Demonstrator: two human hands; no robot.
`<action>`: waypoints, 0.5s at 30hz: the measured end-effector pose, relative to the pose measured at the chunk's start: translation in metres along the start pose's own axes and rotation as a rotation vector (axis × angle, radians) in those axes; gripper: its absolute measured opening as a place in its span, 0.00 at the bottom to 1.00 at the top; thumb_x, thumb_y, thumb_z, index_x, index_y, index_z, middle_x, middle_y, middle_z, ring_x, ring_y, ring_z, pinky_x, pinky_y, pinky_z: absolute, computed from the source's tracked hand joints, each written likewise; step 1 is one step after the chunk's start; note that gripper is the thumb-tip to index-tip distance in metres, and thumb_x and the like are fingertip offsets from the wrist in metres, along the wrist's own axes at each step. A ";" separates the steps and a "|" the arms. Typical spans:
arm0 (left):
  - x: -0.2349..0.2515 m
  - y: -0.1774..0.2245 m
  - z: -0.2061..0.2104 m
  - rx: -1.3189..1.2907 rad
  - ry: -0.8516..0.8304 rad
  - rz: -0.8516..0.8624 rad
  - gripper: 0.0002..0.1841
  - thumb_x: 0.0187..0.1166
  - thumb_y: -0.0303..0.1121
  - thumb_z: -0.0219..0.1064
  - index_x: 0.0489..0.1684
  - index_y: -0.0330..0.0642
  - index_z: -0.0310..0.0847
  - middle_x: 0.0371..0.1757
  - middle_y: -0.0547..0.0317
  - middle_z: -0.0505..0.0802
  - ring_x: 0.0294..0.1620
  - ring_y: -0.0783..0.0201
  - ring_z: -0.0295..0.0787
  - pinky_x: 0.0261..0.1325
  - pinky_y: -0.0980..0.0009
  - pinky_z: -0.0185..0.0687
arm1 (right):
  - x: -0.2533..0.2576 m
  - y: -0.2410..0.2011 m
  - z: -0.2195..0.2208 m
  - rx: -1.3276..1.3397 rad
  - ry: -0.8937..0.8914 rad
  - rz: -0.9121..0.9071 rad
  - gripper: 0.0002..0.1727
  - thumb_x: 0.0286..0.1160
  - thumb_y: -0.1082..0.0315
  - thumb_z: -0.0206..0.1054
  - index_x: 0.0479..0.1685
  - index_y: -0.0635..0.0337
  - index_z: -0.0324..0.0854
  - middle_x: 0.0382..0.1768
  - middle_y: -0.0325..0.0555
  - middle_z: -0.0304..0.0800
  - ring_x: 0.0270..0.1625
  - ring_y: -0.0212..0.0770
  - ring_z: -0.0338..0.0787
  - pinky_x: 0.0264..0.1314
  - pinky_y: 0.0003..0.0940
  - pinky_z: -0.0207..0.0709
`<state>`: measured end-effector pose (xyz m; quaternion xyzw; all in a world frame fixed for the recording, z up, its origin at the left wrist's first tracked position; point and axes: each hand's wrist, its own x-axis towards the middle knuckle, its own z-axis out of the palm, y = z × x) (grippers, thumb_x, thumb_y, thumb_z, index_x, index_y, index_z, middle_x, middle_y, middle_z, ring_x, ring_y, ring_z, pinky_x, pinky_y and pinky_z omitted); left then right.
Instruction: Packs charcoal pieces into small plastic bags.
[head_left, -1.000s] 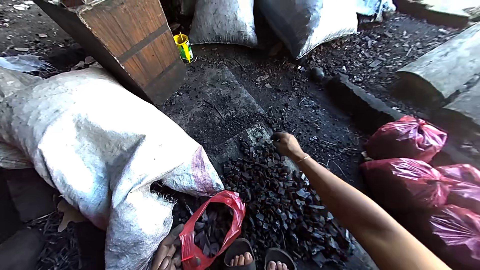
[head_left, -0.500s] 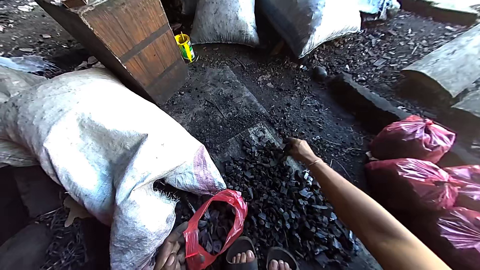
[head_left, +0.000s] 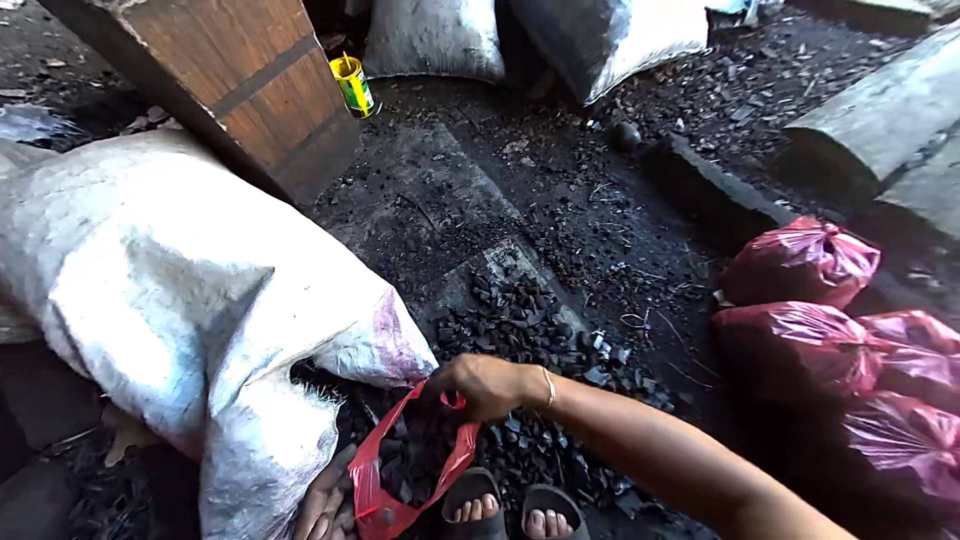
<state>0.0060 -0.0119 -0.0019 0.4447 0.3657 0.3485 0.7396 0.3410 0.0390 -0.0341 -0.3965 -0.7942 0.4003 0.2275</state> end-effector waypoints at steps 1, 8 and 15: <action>-0.001 0.001 -0.003 0.000 -0.005 -0.002 0.33 0.85 0.56 0.57 0.86 0.50 0.66 0.71 0.50 0.86 0.65 0.55 0.87 0.67 0.54 0.83 | -0.004 0.017 -0.010 0.032 0.083 0.074 0.14 0.71 0.61 0.79 0.53 0.53 0.92 0.48 0.41 0.96 0.51 0.38 0.93 0.63 0.48 0.87; 0.003 0.000 -0.014 -0.008 -0.060 0.004 0.31 0.88 0.52 0.54 0.87 0.48 0.64 0.72 0.48 0.85 0.67 0.52 0.86 0.69 0.50 0.82 | -0.106 0.174 -0.098 -0.189 0.766 1.009 0.14 0.78 0.54 0.70 0.49 0.53 0.92 0.44 0.52 0.96 0.51 0.57 0.94 0.58 0.69 0.83; 0.003 0.001 -0.015 -0.021 -0.059 -0.009 0.31 0.88 0.52 0.55 0.86 0.46 0.63 0.72 0.47 0.85 0.66 0.52 0.85 0.68 0.51 0.82 | -0.154 0.240 -0.083 -0.196 0.550 1.069 0.21 0.78 0.54 0.67 0.68 0.44 0.88 0.62 0.48 0.93 0.68 0.52 0.89 0.75 0.62 0.76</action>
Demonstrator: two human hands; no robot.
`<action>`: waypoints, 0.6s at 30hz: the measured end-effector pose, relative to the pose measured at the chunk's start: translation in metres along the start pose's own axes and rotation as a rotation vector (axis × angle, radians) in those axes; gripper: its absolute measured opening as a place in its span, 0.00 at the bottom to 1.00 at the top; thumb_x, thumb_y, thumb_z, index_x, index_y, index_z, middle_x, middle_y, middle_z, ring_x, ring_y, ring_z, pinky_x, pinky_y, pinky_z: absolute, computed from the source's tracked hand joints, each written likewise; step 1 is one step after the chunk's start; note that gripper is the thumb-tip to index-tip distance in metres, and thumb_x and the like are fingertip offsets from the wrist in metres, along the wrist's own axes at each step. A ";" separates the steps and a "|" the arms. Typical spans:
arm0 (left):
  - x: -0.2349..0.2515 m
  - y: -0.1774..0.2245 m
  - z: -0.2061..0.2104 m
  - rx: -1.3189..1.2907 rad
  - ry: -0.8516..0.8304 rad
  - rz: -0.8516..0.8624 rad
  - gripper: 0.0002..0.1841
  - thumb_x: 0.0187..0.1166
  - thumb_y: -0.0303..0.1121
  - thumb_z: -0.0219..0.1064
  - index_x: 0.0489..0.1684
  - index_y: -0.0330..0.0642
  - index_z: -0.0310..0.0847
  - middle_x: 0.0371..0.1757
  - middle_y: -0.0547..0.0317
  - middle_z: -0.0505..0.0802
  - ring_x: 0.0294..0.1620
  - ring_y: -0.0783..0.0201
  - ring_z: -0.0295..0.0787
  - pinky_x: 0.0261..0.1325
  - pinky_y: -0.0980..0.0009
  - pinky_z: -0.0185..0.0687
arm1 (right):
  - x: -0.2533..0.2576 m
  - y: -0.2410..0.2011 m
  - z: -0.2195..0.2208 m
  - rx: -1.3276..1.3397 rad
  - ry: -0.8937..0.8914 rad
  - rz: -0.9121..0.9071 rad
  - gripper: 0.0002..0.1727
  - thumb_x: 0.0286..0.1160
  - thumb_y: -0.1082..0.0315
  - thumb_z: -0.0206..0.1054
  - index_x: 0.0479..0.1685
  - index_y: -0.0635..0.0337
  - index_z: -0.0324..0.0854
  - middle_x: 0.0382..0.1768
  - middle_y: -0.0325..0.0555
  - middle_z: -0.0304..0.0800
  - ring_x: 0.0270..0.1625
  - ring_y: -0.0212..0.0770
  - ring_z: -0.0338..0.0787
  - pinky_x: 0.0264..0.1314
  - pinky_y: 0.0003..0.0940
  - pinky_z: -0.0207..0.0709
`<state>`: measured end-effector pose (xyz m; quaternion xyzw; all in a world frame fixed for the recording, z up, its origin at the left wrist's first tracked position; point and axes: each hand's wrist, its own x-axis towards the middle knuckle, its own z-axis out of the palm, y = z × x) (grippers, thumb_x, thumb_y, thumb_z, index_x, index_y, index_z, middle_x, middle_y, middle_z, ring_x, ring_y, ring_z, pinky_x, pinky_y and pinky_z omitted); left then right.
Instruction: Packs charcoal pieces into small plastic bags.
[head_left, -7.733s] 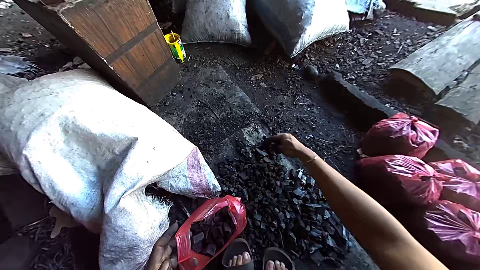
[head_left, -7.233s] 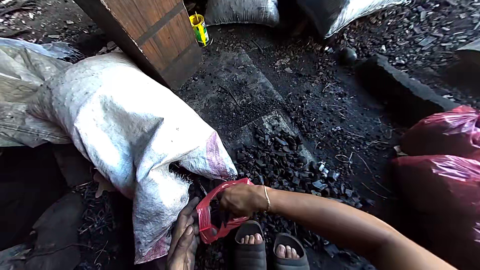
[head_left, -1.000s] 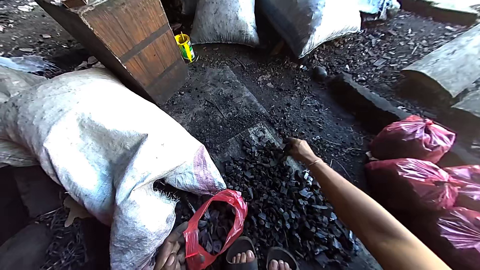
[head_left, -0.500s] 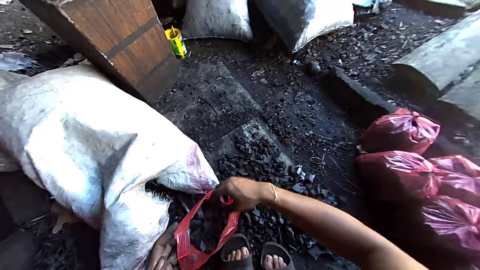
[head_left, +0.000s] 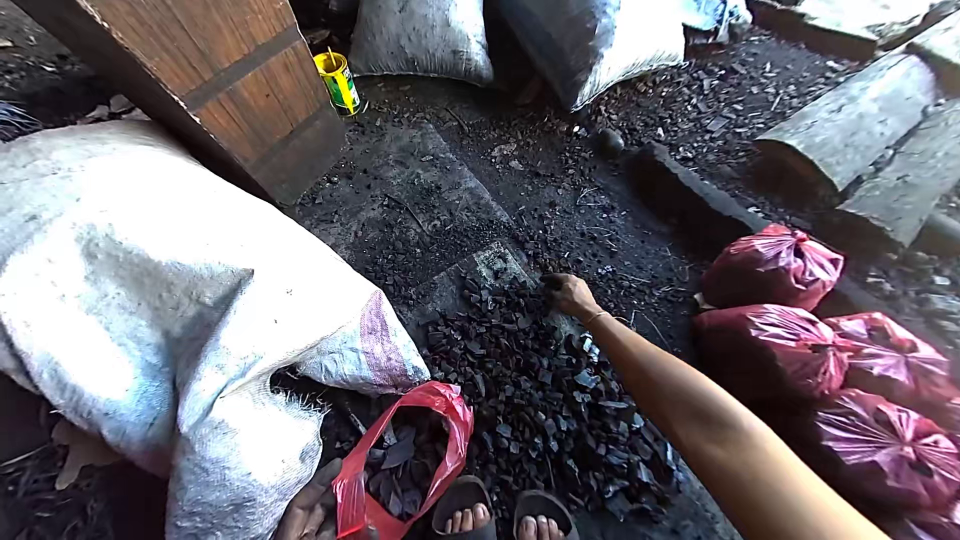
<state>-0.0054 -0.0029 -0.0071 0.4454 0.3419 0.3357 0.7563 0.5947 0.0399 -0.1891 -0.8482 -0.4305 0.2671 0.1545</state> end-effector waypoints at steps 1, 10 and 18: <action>0.000 0.000 0.000 -0.001 0.001 0.001 0.31 0.87 0.52 0.55 0.86 0.46 0.64 0.72 0.47 0.85 0.66 0.52 0.85 0.68 0.50 0.82 | 0.001 0.002 0.006 -0.011 -0.006 -0.016 0.20 0.79 0.53 0.66 0.67 0.40 0.89 0.64 0.45 0.92 0.70 0.50 0.88 0.77 0.60 0.76; -0.001 0.001 0.003 0.006 0.008 -0.010 0.32 0.87 0.53 0.56 0.86 0.46 0.64 0.72 0.45 0.84 0.65 0.50 0.86 0.67 0.49 0.83 | -0.001 0.007 0.012 -0.007 0.015 -0.045 0.14 0.77 0.52 0.68 0.55 0.39 0.93 0.59 0.43 0.93 0.65 0.47 0.89 0.74 0.58 0.78; 0.000 0.002 0.006 0.024 0.001 -0.008 0.32 0.86 0.54 0.56 0.85 0.46 0.65 0.73 0.46 0.84 0.67 0.51 0.85 0.68 0.49 0.82 | -0.003 -0.007 0.010 -0.044 0.020 0.034 0.14 0.77 0.50 0.68 0.52 0.40 0.94 0.56 0.44 0.95 0.64 0.50 0.90 0.71 0.63 0.79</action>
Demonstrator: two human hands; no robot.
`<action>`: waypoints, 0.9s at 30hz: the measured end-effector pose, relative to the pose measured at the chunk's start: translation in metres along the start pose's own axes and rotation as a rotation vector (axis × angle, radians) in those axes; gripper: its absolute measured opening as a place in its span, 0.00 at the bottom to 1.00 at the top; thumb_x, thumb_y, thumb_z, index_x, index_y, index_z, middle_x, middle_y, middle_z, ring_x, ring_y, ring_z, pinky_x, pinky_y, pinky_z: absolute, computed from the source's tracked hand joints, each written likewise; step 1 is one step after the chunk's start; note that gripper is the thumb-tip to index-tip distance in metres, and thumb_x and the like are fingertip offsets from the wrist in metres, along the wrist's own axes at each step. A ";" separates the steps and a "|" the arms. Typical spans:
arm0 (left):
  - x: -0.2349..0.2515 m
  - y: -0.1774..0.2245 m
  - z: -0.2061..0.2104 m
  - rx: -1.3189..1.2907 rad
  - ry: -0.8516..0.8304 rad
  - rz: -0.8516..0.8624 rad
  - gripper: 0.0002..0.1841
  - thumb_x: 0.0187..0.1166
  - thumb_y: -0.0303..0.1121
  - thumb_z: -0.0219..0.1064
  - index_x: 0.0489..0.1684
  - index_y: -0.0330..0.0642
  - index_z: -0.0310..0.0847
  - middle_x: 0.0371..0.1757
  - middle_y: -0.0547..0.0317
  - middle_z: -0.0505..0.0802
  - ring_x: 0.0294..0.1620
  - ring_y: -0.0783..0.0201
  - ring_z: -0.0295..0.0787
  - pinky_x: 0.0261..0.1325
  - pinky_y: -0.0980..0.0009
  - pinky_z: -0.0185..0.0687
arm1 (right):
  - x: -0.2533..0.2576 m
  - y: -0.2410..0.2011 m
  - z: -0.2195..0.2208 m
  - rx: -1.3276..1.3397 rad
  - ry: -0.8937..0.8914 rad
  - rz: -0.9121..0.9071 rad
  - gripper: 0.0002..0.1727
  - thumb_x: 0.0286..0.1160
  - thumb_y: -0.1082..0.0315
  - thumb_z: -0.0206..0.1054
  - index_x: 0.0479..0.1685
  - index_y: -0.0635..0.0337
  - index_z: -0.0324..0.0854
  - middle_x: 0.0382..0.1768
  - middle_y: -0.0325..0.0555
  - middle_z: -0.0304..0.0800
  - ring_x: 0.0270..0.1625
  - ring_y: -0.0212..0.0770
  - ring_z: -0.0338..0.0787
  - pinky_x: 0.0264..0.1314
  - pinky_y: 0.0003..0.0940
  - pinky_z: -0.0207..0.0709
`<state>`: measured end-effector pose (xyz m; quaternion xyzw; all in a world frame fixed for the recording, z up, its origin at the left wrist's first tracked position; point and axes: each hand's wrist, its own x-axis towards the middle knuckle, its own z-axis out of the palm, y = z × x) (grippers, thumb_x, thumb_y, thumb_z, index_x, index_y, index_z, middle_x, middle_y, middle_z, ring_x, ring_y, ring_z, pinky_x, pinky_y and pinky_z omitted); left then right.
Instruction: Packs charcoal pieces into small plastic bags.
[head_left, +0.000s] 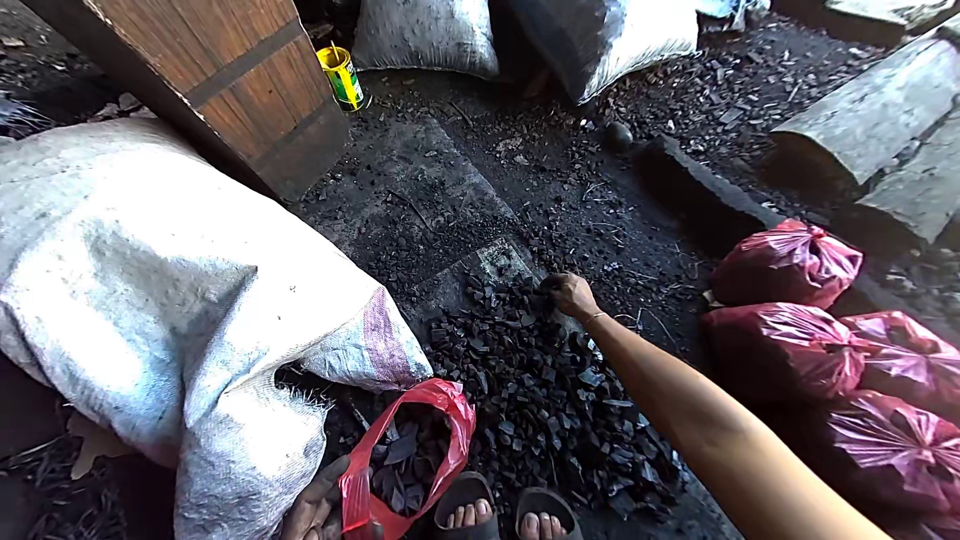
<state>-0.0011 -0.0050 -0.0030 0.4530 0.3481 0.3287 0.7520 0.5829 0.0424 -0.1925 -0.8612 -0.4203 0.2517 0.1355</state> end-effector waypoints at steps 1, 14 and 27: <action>0.000 0.000 0.000 -0.002 -0.002 0.000 0.32 0.87 0.54 0.56 0.85 0.46 0.65 0.73 0.46 0.84 0.67 0.50 0.85 0.68 0.49 0.82 | -0.002 -0.004 -0.002 0.004 0.006 0.029 0.14 0.78 0.51 0.67 0.52 0.42 0.93 0.56 0.46 0.95 0.65 0.51 0.90 0.71 0.64 0.78; 0.005 -0.001 -0.002 -0.024 -0.020 -0.012 0.33 0.87 0.53 0.55 0.85 0.42 0.64 0.73 0.43 0.83 0.67 0.48 0.85 0.68 0.48 0.83 | 0.007 -0.040 0.001 -0.005 0.014 0.350 0.25 0.74 0.46 0.65 0.60 0.54 0.87 0.62 0.60 0.90 0.69 0.62 0.87 0.66 0.72 0.76; 0.001 0.000 0.003 -0.027 -0.007 -0.018 0.32 0.86 0.53 0.57 0.84 0.42 0.65 0.71 0.43 0.85 0.63 0.49 0.87 0.65 0.49 0.85 | 0.000 -0.034 -0.005 -0.186 0.010 0.034 0.25 0.67 0.40 0.74 0.60 0.41 0.89 0.75 0.57 0.80 0.80 0.66 0.74 0.72 0.76 0.68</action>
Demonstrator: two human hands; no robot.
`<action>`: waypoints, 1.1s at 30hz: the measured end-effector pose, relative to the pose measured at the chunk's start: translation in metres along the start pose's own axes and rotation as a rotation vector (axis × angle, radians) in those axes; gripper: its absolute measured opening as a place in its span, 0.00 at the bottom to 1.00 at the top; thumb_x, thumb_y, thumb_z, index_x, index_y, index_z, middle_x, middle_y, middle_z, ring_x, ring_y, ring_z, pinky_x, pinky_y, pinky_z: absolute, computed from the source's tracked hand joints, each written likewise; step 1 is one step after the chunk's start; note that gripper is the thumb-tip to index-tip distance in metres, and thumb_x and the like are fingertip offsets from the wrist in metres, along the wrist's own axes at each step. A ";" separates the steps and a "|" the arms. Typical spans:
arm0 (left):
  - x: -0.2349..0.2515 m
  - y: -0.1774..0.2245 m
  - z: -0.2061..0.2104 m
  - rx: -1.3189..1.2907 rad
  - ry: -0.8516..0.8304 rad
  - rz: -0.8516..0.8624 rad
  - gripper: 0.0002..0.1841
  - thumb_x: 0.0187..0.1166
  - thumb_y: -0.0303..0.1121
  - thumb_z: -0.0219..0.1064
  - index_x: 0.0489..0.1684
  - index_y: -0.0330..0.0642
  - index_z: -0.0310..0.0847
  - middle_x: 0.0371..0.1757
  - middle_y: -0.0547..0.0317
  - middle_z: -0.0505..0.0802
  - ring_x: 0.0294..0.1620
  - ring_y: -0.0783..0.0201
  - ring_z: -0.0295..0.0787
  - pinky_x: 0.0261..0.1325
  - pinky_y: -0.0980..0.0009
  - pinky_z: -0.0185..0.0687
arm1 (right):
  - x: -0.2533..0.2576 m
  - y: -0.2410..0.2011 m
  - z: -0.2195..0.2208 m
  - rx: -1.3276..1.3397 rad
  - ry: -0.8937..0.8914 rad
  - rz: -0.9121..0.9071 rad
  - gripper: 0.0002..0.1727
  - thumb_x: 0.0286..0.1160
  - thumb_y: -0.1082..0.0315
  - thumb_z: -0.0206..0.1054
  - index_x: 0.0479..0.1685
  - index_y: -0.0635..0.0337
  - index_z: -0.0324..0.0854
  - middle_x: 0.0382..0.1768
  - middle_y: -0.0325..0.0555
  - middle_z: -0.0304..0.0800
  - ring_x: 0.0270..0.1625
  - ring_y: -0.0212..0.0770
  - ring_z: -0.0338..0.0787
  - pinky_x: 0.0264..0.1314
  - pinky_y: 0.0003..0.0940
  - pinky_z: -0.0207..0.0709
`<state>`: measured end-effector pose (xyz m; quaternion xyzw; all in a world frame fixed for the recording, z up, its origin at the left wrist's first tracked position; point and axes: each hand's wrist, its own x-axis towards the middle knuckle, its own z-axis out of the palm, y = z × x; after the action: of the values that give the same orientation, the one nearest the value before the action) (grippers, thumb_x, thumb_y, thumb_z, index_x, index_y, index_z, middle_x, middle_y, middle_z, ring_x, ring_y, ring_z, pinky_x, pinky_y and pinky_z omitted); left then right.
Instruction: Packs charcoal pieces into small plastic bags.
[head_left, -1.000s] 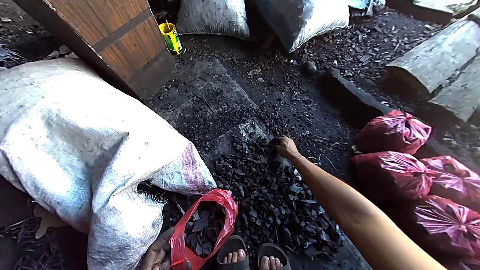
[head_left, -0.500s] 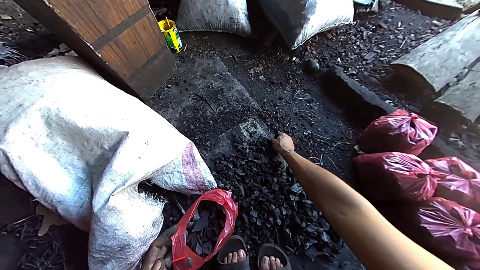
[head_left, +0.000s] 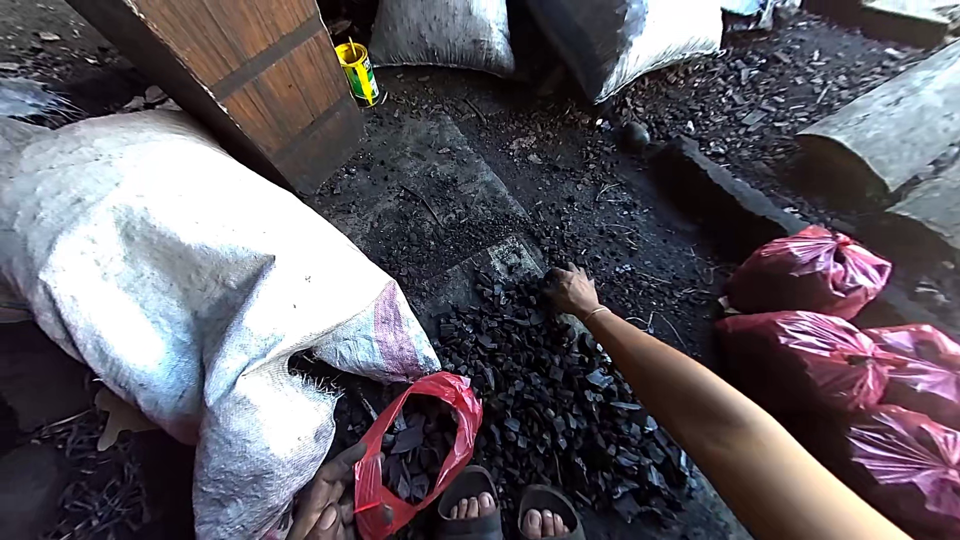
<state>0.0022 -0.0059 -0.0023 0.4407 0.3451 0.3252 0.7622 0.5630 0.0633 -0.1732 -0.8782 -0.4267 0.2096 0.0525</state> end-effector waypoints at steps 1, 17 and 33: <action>-0.001 -0.001 0.001 0.002 0.000 0.000 0.33 0.86 0.53 0.57 0.84 0.42 0.65 0.71 0.42 0.84 0.64 0.49 0.87 0.65 0.49 0.85 | -0.002 -0.002 -0.002 0.016 0.024 -0.010 0.25 0.65 0.40 0.75 0.58 0.42 0.89 0.75 0.57 0.79 0.80 0.66 0.73 0.71 0.76 0.68; 0.008 -0.007 0.009 0.036 0.050 0.103 0.34 0.85 0.54 0.57 0.85 0.42 0.63 0.72 0.44 0.84 0.67 0.52 0.85 0.68 0.54 0.83 | -0.209 -0.175 0.019 0.257 -0.146 -1.234 0.27 0.61 0.36 0.76 0.56 0.37 0.88 0.80 0.38 0.76 0.88 0.51 0.66 0.85 0.62 0.63; 0.008 -0.008 -0.002 -0.011 0.012 0.069 0.33 0.87 0.52 0.56 0.85 0.40 0.63 0.74 0.41 0.82 0.69 0.48 0.84 0.69 0.51 0.83 | -0.088 -0.052 0.020 0.043 -0.003 -0.427 0.16 0.73 0.53 0.69 0.58 0.37 0.91 0.67 0.44 0.88 0.75 0.54 0.81 0.77 0.63 0.72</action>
<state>0.0064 -0.0015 -0.0121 0.4463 0.3323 0.3560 0.7508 0.4682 0.0266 -0.1490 -0.7663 -0.5984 0.2041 0.1139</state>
